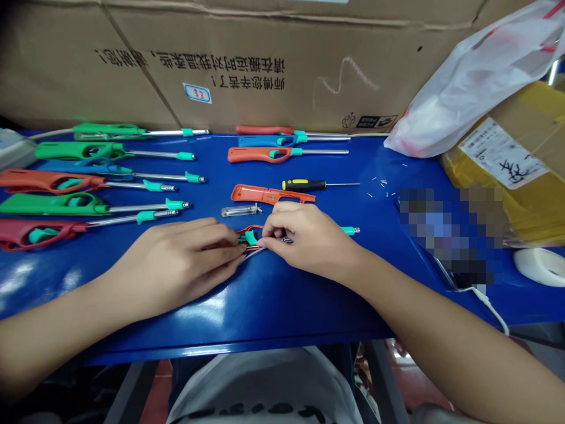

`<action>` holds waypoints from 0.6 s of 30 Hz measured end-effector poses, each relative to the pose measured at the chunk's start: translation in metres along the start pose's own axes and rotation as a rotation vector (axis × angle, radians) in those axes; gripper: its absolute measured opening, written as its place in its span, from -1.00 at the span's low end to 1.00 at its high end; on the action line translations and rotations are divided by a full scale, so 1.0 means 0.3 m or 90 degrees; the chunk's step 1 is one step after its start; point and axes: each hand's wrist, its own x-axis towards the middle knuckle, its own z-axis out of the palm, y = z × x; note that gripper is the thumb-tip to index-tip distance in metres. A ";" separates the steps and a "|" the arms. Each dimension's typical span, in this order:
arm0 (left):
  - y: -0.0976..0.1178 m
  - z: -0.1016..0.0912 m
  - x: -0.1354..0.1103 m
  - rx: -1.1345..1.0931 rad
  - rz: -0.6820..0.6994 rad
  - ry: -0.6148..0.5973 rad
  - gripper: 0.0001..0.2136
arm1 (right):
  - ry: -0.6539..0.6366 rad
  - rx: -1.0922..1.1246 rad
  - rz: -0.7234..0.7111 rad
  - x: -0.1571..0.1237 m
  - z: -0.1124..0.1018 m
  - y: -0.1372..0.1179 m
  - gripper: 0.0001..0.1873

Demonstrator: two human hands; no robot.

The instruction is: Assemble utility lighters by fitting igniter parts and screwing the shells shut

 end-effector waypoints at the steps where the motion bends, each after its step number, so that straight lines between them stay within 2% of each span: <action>1: 0.004 -0.003 -0.001 0.046 0.027 -0.015 -0.74 | 0.000 -0.002 -0.003 0.000 0.001 0.000 -0.94; 4: 0.009 -0.008 -0.004 0.098 0.060 -0.037 -0.76 | -0.005 -0.004 -0.007 0.000 0.002 -0.002 -0.93; 7: 0.002 -0.002 -0.008 0.052 0.035 -0.039 -0.74 | -0.007 -0.012 -0.004 -0.003 0.000 -0.005 -0.92; 10: -0.012 0.006 -0.009 -0.025 -0.007 -0.026 -0.74 | -0.011 -0.028 -0.007 -0.006 -0.002 -0.008 -0.92; 15: -0.024 0.004 0.002 -0.092 -0.108 0.030 -0.87 | -0.010 -0.055 -0.019 -0.011 0.000 -0.005 -0.92; 18: -0.023 -0.001 0.008 -0.074 -0.180 0.044 -0.76 | -0.015 -0.080 -0.023 -0.015 0.002 -0.004 -0.88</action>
